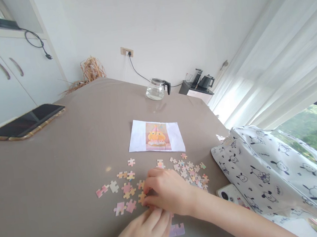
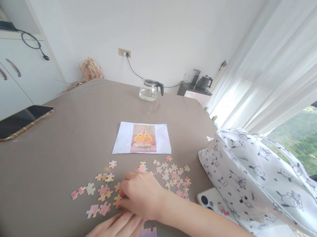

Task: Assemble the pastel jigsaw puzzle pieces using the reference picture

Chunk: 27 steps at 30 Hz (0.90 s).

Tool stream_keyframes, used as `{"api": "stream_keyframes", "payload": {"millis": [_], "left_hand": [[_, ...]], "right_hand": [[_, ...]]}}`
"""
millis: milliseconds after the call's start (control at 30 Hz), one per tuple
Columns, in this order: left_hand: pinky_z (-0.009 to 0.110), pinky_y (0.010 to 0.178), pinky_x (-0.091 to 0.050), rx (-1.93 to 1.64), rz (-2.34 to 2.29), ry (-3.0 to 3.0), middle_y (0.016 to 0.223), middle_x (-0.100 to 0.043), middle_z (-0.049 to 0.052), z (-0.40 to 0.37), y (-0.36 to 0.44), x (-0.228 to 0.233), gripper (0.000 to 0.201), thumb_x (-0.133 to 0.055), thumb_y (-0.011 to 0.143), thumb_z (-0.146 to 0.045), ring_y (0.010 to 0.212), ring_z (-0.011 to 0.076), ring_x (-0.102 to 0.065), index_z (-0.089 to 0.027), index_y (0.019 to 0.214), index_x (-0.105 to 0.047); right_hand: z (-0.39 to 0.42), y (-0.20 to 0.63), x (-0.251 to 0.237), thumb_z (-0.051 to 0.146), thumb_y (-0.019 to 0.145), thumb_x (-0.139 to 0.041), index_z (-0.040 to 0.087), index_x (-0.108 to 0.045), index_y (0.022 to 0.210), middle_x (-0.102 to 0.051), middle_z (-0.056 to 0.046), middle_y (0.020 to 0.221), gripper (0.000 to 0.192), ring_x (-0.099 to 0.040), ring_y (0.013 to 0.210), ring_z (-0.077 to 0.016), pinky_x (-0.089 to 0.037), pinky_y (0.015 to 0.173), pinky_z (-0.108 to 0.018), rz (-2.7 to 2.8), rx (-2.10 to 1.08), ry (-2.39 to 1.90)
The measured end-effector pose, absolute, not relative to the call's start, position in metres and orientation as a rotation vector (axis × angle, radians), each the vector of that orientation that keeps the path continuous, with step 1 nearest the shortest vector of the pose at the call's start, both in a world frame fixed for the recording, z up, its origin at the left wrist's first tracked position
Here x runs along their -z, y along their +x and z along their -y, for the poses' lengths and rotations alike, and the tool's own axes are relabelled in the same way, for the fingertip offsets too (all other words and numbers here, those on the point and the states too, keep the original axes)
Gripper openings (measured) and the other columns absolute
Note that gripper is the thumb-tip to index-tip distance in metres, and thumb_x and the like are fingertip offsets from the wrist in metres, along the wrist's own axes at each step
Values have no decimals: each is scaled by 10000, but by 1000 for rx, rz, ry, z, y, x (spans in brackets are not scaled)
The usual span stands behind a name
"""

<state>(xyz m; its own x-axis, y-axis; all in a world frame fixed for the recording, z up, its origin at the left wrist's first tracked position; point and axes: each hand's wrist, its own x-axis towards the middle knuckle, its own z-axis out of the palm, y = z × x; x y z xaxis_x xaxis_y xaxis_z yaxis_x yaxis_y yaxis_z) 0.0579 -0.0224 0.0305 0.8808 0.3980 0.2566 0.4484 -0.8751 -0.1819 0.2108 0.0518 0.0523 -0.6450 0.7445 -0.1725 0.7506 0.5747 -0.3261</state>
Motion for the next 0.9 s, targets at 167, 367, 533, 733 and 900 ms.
{"api": "stream_keyframes", "payload": {"millis": [167, 367, 533, 733, 900], "left_hand": [[283, 914, -432, 396, 658, -2829, 1246, -678, 86, 21, 56, -30, 401, -404, 915, -194, 1082, 203, -623, -97, 1243, -614], [273, 953, -422, 437, 682, -2823, 1233, -681, 77, 23, 56, -28, 381, -401, 929, -198, 1093, 191, -615, -120, 1227, -625], [275, 970, -417, 451, 627, -2784, 1232, -680, 90, 21, 54, -30, 380, -403, 934, -213, 1082, 194, -616, -92, 1213, -632], [315, 1049, -365, 472, 795, -2773, 1195, -694, 87, 18, 48, -28, 473, -408, 981, -471, 1104, 217, -591, -143, 1221, -649], [430, 1074, -345, 275, 1227, -2754, 1197, -684, 153, 15, 44, -11, 723, -363, 898, -730, 1172, 305, -566, -148, 1164, -698]], "right_hand": [[-56, 213, -50, 275, 848, -733, 186, -722, 846, -636, -11, 863, 90, -593, 767, -144, -355, 604, -240, -2740, 624, 1418], [-55, 219, -56, 232, 841, -741, 176, -731, 878, -643, -27, 904, 67, -613, 797, -155, -409, 656, -244, -2708, 670, 1497], [-47, 233, -60, 175, 857, -712, 170, -729, 954, -641, -34, 939, 98, -617, 820, -151, -452, 707, -248, -2710, 702, 1597], [-41, 244, -52, 138, 841, -715, 167, -731, 885, -642, -39, 908, 55, -623, 856, -176, -468, 708, -262, -2764, 652, 1597], [-40, 242, -49, 137, 852, -700, 162, -719, 856, -643, -45, 883, 32, -622, 872, -190, -482, 728, -275, -2779, 634, 1591]]}}
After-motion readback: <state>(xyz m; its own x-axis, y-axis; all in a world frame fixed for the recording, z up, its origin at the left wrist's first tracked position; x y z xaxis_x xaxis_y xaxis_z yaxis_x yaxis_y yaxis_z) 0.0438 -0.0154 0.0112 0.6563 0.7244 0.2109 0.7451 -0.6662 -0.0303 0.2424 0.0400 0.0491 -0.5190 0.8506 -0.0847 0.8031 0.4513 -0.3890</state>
